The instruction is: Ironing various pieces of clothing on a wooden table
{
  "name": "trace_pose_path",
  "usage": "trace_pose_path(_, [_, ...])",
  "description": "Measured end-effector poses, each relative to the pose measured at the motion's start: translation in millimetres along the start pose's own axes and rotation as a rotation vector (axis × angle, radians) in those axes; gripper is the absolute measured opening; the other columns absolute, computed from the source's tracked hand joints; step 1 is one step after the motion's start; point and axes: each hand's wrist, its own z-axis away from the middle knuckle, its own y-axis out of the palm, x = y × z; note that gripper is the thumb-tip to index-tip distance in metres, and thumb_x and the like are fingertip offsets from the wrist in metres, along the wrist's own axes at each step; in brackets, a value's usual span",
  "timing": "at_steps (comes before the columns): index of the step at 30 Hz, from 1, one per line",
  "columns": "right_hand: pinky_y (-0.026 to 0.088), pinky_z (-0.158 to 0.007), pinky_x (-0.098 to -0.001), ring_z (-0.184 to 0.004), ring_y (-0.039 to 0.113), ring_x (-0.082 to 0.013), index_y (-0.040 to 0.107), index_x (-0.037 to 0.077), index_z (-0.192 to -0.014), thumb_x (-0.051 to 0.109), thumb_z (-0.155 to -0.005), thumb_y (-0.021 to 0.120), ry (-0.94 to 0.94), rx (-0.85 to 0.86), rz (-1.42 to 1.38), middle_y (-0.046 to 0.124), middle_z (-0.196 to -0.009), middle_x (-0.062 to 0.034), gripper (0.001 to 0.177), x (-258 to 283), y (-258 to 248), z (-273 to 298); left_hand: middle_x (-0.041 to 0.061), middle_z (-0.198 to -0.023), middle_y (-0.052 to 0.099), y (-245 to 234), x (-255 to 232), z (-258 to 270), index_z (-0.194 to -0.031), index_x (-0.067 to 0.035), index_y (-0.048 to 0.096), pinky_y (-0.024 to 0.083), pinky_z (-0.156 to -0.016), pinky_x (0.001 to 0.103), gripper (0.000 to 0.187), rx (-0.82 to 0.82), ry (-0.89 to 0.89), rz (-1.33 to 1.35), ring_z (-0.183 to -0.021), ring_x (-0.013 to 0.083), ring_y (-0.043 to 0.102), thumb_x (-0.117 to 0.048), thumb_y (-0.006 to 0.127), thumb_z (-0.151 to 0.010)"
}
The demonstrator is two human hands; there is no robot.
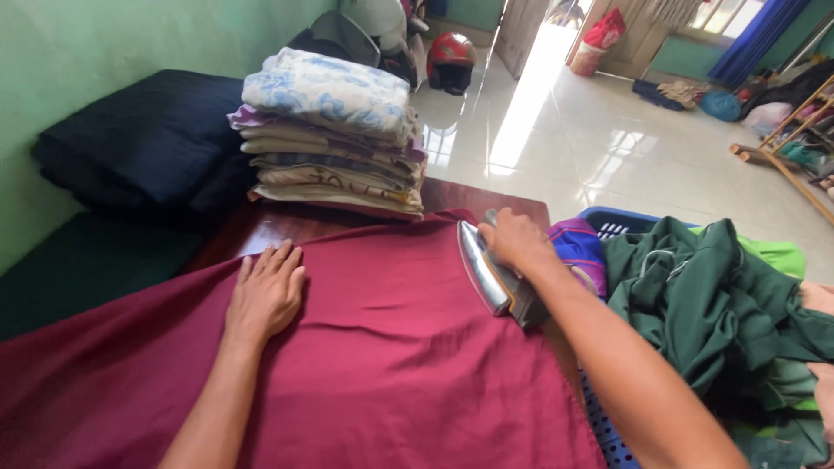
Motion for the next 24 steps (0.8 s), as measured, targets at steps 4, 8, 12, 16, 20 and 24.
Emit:
trace_pose_path(4, [0.050,-0.097,-0.0581,-0.115,0.065,-0.0489,0.059,0.002,-0.124,0.055,-0.097,0.057,-0.035,0.028,0.006,0.068,-0.118,-0.0326,0.059,32,-22,24,0.006,-0.163,0.038,-13,-14,-2,-0.151,-0.014,0.048,0.019,-0.123,0.052,0.055,-0.011,-0.001,-0.064,-0.151,0.0292,0.030,-0.040,0.040,-0.103])
trace_pose_path(8, [0.051,-0.094,-0.0588,-0.112,0.065,-0.0488,0.056,0.007,-0.128,0.058,-0.096,0.055,-0.150,0.085,0.016,0.068,-0.116,-0.0294,0.060,89,-35,64,0.011,-0.160,0.039,-44,-49,9,-0.150,-0.012,0.049,0.020,-0.124,0.051,0.060,-0.060,-0.039,-0.023,-0.150,0.0322,0.032,-0.043,0.045,-0.098])
trace_pose_path(12, [0.055,-0.083,-0.0577,-0.101,0.068,-0.0477,0.055,0.009,-0.125,0.059,-0.096,0.053,-0.356,0.099,-0.062,0.070,-0.106,-0.0269,0.058,148,-14,73,0.009,-0.160,0.048,-56,-83,32,-0.153,-0.015,0.050,0.030,-0.122,0.042,0.056,0.115,-0.215,-0.072,-0.144,0.0285,0.044,-0.046,0.032,-0.110])
trace_pose_path(16, [0.056,-0.079,-0.0576,-0.096,0.070,-0.0472,0.056,0.008,-0.120,0.058,-0.097,0.053,-0.407,0.083,-0.087,0.071,-0.099,-0.0250,0.055,167,-1,74,0.015,-0.164,0.024,-31,-77,37,-0.156,-0.008,0.032,0.010,-0.120,0.057,0.080,0.095,-0.178,-0.149,-0.152,0.0378,0.016,-0.063,0.035,-0.098])
trace_pose_path(20, [0.055,-0.078,-0.0588,-0.094,0.070,-0.0478,0.055,0.006,-0.116,0.056,-0.097,0.054,-0.386,0.063,-0.083,0.072,-0.097,-0.0254,0.053,147,-1,69,0.013,-0.166,0.019,-43,-81,36,-0.158,-0.013,0.027,0.005,-0.120,0.059,0.088,0.128,-0.168,-0.158,-0.153,0.0360,0.012,-0.073,0.030,-0.093])
trace_pose_path(24, [0.054,-0.081,-0.0610,-0.097,0.068,-0.0501,0.055,0.004,-0.117,0.056,-0.098,0.055,-0.303,0.041,-0.053,0.070,-0.101,-0.0278,0.055,113,-4,59,0.014,-0.167,0.018,-44,-79,39,-0.158,-0.014,0.029,0.004,-0.120,0.061,0.095,0.153,-0.165,-0.145,-0.153,0.0374,0.011,-0.079,0.033,-0.089])
